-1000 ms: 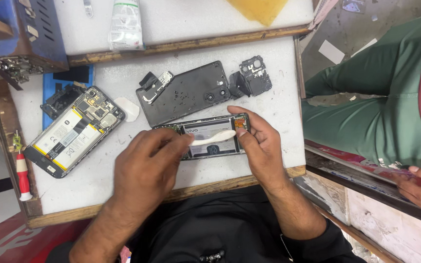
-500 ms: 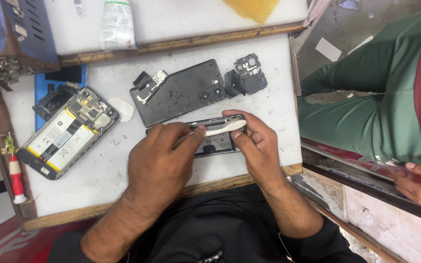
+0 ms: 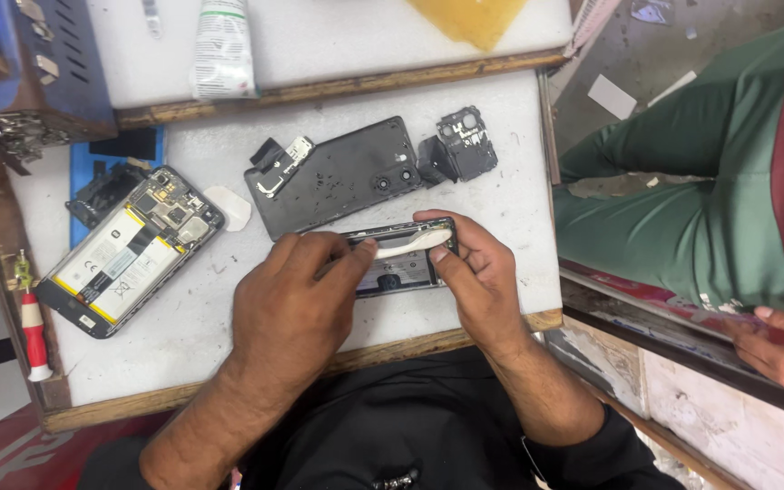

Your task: The person disassembles and reassembles two smartphones on a workbench. They remove back covers, disconnect and reconnect internal components, and use a plastic pry tool and a screwdriver to manipulate parts. The person also powers on one phone to check the display.

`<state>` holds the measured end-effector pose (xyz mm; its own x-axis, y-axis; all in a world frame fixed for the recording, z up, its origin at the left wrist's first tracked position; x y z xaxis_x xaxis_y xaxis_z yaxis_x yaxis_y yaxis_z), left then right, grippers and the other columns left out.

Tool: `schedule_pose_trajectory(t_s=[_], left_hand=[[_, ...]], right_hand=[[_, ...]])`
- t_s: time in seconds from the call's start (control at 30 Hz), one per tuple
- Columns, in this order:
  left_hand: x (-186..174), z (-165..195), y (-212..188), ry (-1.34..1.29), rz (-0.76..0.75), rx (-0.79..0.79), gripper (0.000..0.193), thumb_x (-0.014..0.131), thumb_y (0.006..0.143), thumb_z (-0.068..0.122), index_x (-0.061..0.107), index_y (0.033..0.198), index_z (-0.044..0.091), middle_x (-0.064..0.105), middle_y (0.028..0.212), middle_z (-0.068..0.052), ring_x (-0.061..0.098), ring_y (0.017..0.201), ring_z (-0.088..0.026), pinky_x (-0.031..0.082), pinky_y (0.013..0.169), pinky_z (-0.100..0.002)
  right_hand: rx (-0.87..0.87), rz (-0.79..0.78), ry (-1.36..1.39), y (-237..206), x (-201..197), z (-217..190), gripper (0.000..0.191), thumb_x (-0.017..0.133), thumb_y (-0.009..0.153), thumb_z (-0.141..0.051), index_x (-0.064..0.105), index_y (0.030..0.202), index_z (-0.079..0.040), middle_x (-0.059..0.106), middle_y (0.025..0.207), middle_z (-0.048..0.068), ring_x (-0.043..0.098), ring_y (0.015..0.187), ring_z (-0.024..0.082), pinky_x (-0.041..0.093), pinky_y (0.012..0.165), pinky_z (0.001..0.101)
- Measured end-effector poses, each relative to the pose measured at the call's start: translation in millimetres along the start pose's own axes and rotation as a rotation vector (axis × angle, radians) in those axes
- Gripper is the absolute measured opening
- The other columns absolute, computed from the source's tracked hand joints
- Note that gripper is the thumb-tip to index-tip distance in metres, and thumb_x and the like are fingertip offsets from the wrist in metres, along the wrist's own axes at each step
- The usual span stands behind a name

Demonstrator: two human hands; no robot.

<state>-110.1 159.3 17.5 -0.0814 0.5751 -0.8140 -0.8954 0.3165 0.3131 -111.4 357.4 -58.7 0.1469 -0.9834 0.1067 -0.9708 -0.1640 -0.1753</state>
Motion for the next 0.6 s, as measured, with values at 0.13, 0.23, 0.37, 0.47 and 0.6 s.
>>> schedule_pose_trajectory(t_s=[0.13,0.23,0.37,0.47,0.6], left_hand=[[-1.2,0.0,1.3,0.001,0.005,0.008,0.033,0.077,0.08,0.002,0.077,0.111,0.012,0.067,0.097,-0.003,0.065,0.085,-0.02,0.055,0.061,-0.033],[-2.6,-1.5,2.1,0.001,0.007,-0.004,0.028,0.078,0.084,0.004,0.077,0.112,0.012,0.066,0.096,-0.003,0.065,0.085,-0.019,0.055,0.062,-0.033],[-2.6,-1.4,1.4,-0.009,0.014,0.014,0.032,0.076,0.081,0.002,0.077,0.111,0.013,0.067,0.096,-0.003,0.065,0.086,-0.022,0.055,0.063,-0.035],[-0.6,-2.9,1.4,0.001,-0.007,-0.004,0.031,0.075,0.082,0.002,0.077,0.111,0.013,0.066,0.094,-0.002,0.065,0.084,-0.021,0.054,0.061,-0.034],[1.5,-0.4,4.6,-0.011,-0.003,0.02,0.032,0.075,0.08,0.002,0.077,0.111,0.012,0.066,0.094,-0.002,0.064,0.084,-0.021,0.054,0.061,-0.034]], right_hand=[[0.004,-0.005,0.045,2.2,1.5,0.2,0.038,0.051,0.101,-0.001,0.057,0.137,0.007,0.071,0.104,0.004,0.06,0.088,0.004,0.047,0.075,0.0196],[0.002,0.007,0.045,1.5,1.1,0.3,0.039,0.052,0.102,0.0,0.059,0.139,0.008,0.069,0.1,0.004,0.057,0.085,0.003,0.045,0.074,0.0193],[0.016,0.009,0.044,1.1,2.1,0.9,0.039,0.051,0.1,0.001,0.058,0.138,0.007,0.069,0.103,0.005,0.058,0.087,0.003,0.046,0.075,0.0193],[0.017,0.007,0.046,1.4,2.3,-0.1,0.039,0.051,0.1,0.001,0.058,0.139,0.007,0.071,0.103,0.005,0.057,0.085,0.003,0.046,0.074,0.0194],[0.001,0.015,0.015,1.2,2.6,-1.2,0.039,0.049,0.101,0.001,0.058,0.138,0.006,0.071,0.101,0.004,0.057,0.083,0.003,0.045,0.072,0.0195]])
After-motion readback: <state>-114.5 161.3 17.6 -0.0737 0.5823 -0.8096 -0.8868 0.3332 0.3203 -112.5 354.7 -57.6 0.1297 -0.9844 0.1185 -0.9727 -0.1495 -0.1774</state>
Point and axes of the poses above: each hand's wrist, its own y-axis towards the middle knuckle, its own x-axis out of the palm, z = x × y, the point moved 5 cm from there along y, towards the middle knuckle
